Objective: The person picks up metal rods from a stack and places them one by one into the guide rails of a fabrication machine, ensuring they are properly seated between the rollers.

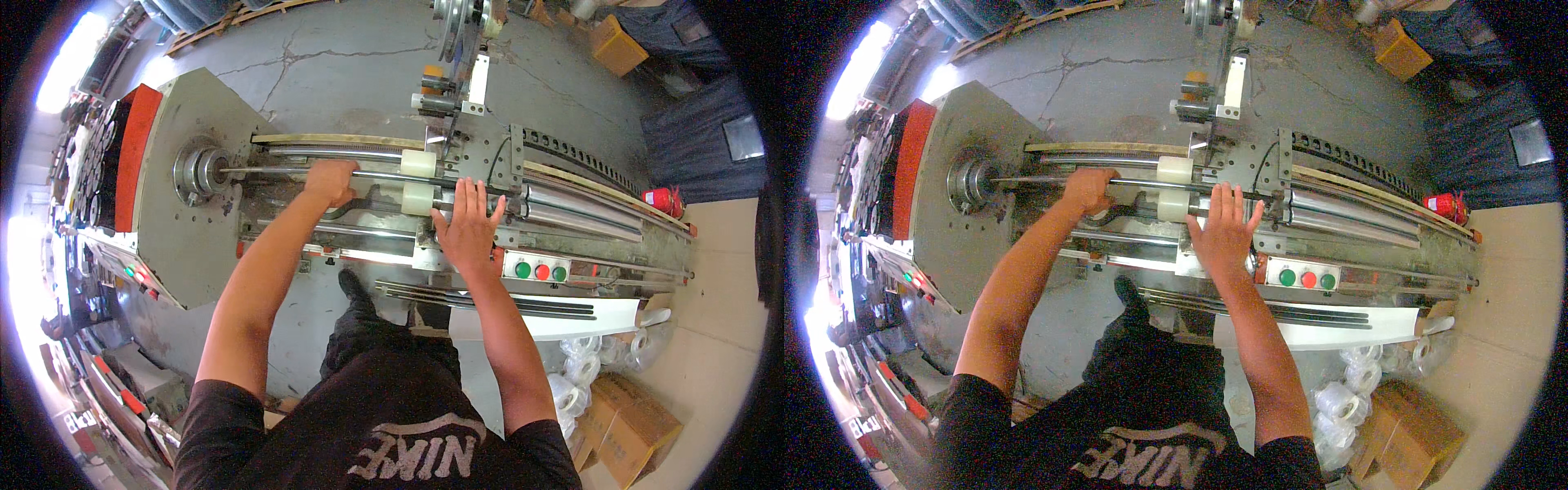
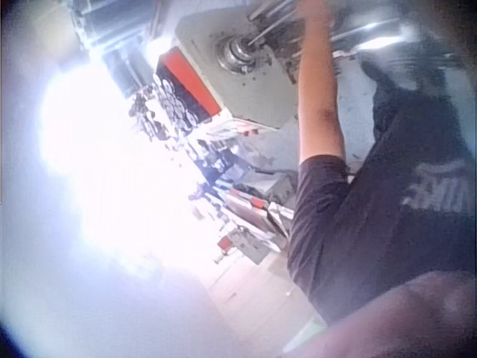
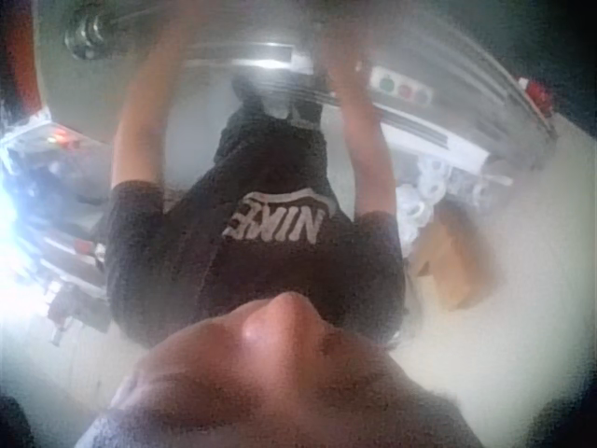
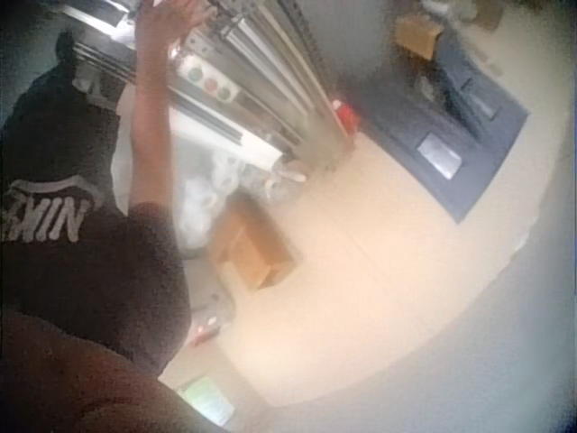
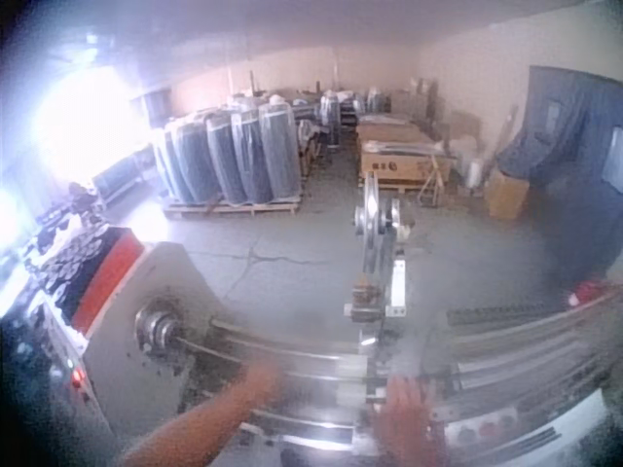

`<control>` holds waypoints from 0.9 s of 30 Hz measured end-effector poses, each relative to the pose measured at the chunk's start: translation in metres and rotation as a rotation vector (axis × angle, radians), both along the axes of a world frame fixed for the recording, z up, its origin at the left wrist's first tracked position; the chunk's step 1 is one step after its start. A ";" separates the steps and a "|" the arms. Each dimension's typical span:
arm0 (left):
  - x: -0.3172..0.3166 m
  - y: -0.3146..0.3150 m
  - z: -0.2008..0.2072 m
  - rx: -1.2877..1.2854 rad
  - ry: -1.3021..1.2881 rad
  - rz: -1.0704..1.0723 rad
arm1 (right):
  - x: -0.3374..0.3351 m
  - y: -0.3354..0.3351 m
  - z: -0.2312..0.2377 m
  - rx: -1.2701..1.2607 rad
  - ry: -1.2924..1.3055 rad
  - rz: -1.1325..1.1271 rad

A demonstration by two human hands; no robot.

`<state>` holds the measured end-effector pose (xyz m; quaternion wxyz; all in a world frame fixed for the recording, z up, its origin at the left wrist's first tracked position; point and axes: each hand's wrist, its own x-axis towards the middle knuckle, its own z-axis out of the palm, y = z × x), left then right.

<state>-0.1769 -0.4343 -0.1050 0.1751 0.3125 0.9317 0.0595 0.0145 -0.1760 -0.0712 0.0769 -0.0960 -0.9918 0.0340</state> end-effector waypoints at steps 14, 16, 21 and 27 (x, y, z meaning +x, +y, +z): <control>0.011 0.017 -0.026 0.082 0.135 0.043 | 0.005 0.021 -0.014 -0.033 0.131 0.086; -0.004 -0.014 -0.023 0.032 0.150 0.066 | 0.006 0.021 -0.010 -0.032 0.088 0.044; -0.023 -0.049 -0.015 -0.167 0.042 0.152 | 0.007 0.019 -0.010 -0.016 0.047 0.005; 0.000 0.007 -0.004 -0.065 -0.001 0.088 | 0.009 0.022 -0.008 -0.010 -0.014 -0.029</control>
